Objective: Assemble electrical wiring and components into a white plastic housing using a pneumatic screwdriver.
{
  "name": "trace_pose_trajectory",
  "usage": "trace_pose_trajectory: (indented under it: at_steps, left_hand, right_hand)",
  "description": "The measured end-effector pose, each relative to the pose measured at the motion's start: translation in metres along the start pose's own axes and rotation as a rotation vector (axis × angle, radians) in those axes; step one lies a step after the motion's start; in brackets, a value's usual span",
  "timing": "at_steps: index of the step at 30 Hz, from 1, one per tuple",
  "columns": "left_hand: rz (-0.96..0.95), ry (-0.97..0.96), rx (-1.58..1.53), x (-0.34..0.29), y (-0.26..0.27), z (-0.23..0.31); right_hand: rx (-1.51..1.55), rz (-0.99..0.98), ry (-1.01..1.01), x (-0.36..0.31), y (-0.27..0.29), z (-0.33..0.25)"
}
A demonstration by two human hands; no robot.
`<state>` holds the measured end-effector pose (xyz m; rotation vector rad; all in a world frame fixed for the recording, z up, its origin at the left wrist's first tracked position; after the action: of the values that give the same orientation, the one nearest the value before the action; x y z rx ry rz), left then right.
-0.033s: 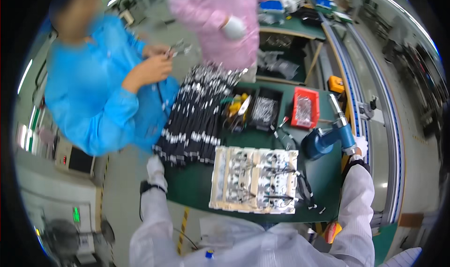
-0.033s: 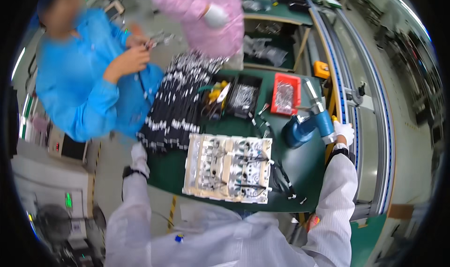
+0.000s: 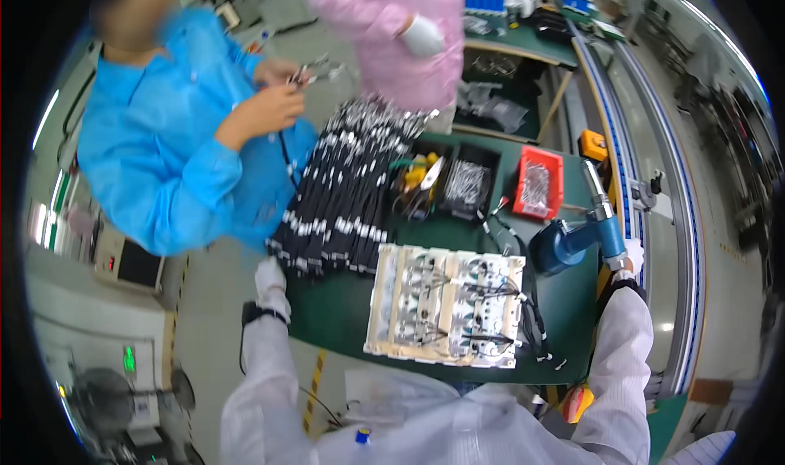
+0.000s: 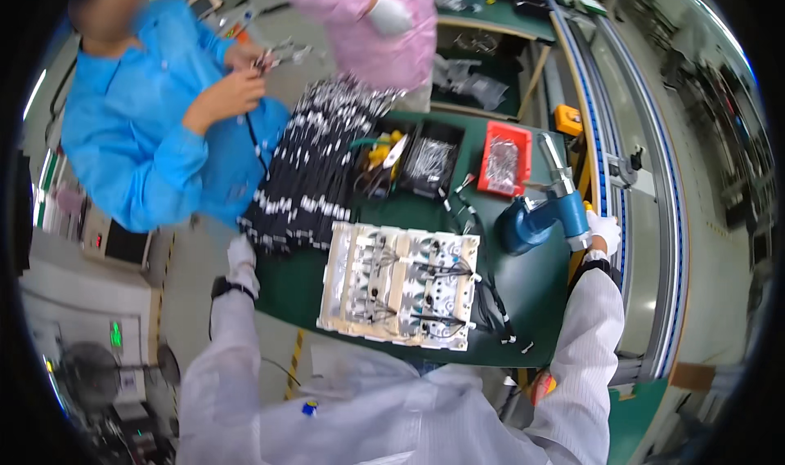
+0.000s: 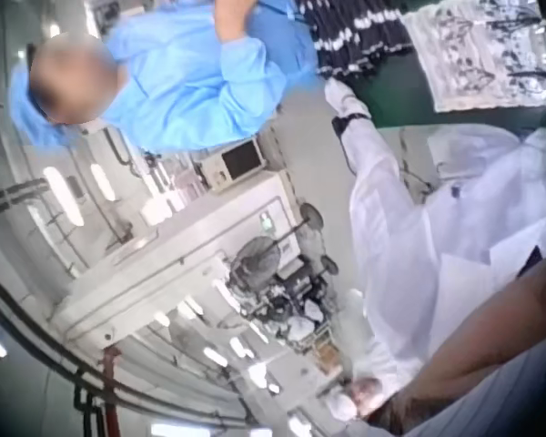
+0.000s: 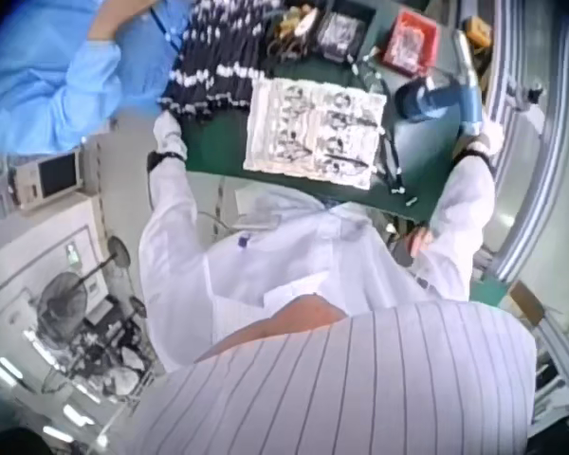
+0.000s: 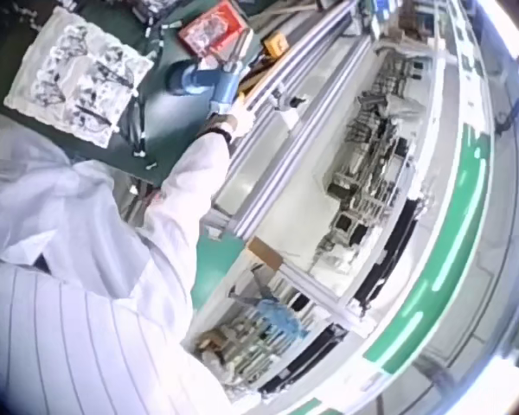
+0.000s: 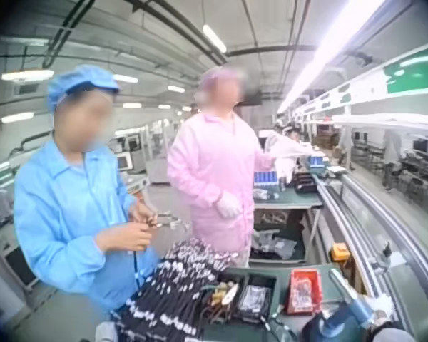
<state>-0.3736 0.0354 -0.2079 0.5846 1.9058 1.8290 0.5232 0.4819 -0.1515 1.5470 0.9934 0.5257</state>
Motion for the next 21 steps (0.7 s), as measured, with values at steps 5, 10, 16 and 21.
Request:
trace_pose_trajectory:
  at_steps: [5,10,16,21]
  left_hand:
    - [0.014,0.092,0.000,-0.009,0.002,-0.029]
    - [0.004,0.079,0.071,-0.020,-0.006,-0.040]
    - [0.015,0.043,0.046,-0.014,-0.012,-0.023]
    - [0.019,0.123,-0.014,-0.014,-0.019,-0.049]
  right_hand:
    - [-0.012,0.141,0.172,0.016,-0.025,-0.013]
    - [0.006,0.008,0.191,0.019,-0.045,-0.006]
    - [-0.016,0.116,0.283,0.033,-0.033,0.006]
    - [-0.007,0.114,0.322,0.003,-0.033,-0.012]
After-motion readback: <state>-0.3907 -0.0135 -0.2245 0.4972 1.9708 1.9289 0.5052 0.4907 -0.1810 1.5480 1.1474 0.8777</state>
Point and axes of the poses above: each hand's wrist, its own x-axis towards the middle knuckle, its own y-axis out of the back of the hand, z = x × y, the point moved 9 cm from there along x, towards the middle knuckle, and after that the axes turned 6 degrees about -z, right-handed, at the moved point
